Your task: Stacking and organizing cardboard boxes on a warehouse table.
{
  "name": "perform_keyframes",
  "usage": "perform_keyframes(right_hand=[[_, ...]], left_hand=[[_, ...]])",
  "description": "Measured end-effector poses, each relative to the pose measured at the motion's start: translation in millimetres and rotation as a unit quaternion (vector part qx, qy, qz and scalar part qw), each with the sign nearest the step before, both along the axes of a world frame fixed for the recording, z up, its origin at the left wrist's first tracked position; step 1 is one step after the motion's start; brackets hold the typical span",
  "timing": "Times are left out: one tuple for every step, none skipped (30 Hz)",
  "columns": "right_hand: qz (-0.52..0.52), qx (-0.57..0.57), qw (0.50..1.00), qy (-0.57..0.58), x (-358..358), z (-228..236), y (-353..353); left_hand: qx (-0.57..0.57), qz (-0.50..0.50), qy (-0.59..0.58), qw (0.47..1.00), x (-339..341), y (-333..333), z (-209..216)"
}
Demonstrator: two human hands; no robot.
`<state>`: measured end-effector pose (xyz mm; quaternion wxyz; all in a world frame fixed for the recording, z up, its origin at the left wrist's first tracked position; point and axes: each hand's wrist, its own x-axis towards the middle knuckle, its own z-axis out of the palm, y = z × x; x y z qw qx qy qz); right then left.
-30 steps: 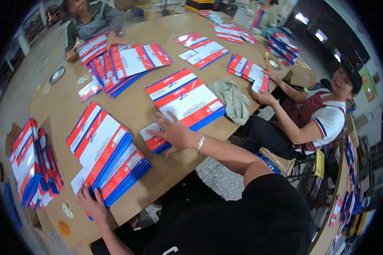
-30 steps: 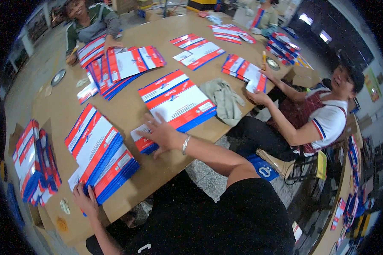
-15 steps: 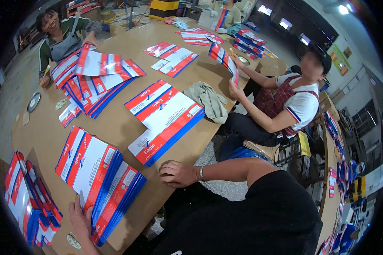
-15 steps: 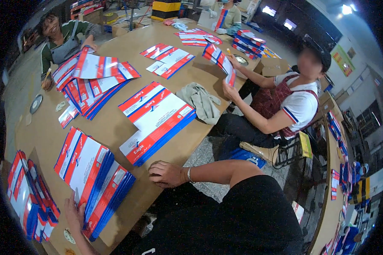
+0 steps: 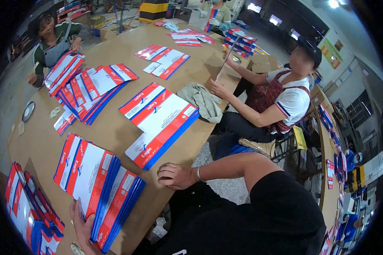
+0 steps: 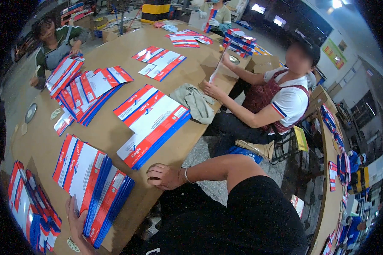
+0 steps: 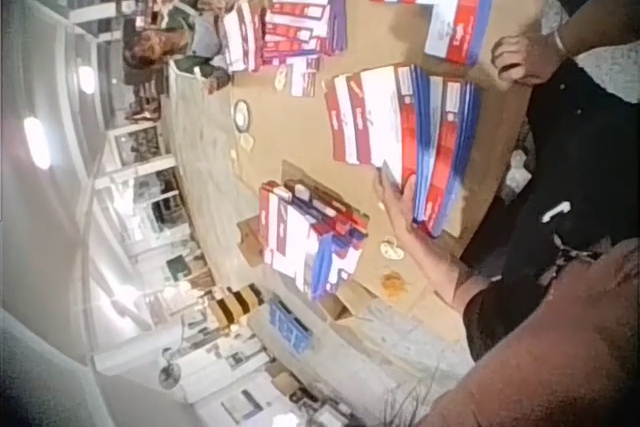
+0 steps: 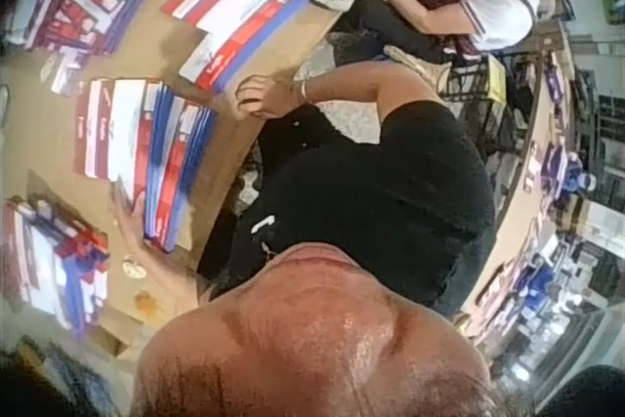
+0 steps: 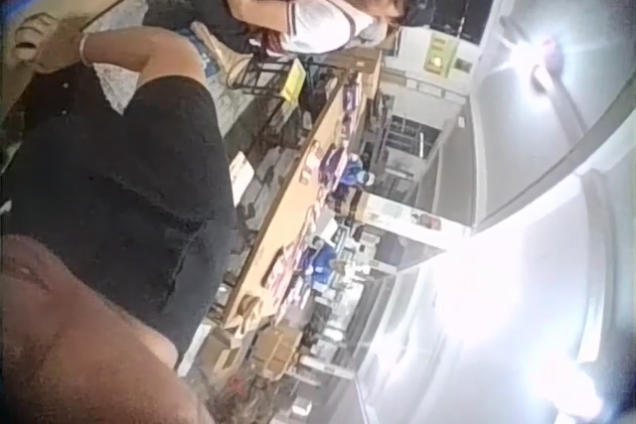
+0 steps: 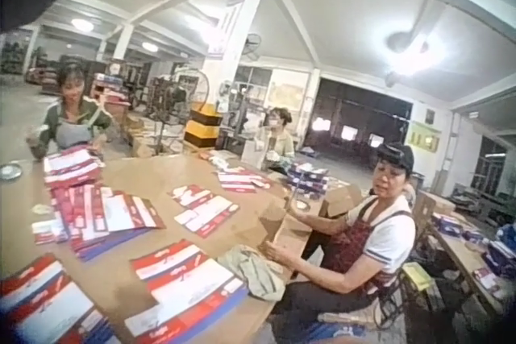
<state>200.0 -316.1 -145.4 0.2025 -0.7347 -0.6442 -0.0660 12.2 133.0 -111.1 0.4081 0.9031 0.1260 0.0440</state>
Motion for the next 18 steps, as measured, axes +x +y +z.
perform_keyframes(right_hand=[[-0.005,-0.006,1.000,0.005,-1,3,0],[-0.003,-0.010,1.000,0.008,1,8,2],[-0.012,-0.008,1.000,0.003,-3,12,1],[0.008,-0.001,1.000,-0.002,-3,11,0],[0.001,-0.008,1.000,0.004,-3,10,-1],[-0.008,-0.015,1.000,0.012,-2,8,-1],[0.010,-0.007,1.000,0.010,-2,8,0],[0.010,-0.004,1.000,0.010,-2,8,2],[0.014,-0.002,1.000,0.013,-4,9,3],[0.037,0.006,0.999,0.015,-8,10,3],[0.019,0.001,1.000,0.012,-11,13,0],[-0.002,-0.002,1.000,0.008,-9,13,-3],[-0.003,-0.001,1.000,0.018,-8,11,-6],[0.003,0.005,1.000,0.017,-7,8,-3],[-0.006,0.007,1.000,0.014,-7,7,-6],[-0.018,0.008,1.000,0.011,-8,5,-10],[-0.030,0.011,0.999,0.012,-6,2,-11],[-0.017,0.015,1.000,0.010,-1,-3,-11]], left_hand=[[0.025,-0.006,-0.010,1.000,-1,-2,6],[0.031,0.012,-0.011,0.999,-2,-2,8],[0.016,0.000,-0.003,1.000,-2,-3,7],[0.002,-0.011,0.002,1.000,-2,-3,4],[-0.010,-0.005,0.000,1.000,-2,-2,-2],[-0.001,0.014,-0.003,1.000,-4,-4,0],[0.026,0.008,0.009,1.000,-6,-11,6],[0.052,0.003,0.023,0.998,-6,-15,9],[0.060,0.026,0.026,0.998,-9,-18,4],[0.134,0.046,0.058,0.988,-10,-19,-7],[0.205,0.059,0.091,0.973,-9,-20,-12],[0.211,0.073,0.093,0.970,-3,-26,-9],[0.221,0.085,0.088,0.968,6,-37,-4],[0.230,0.095,0.082,0.965,12,-44,-1],[0.233,0.104,0.065,0.965,16,-47,-3],[0.237,0.097,0.063,0.965,16,-48,-4],[0.239,0.110,0.065,0.963,14,-47,-7],[0.241,0.114,0.065,0.962,18,-48,-12]])
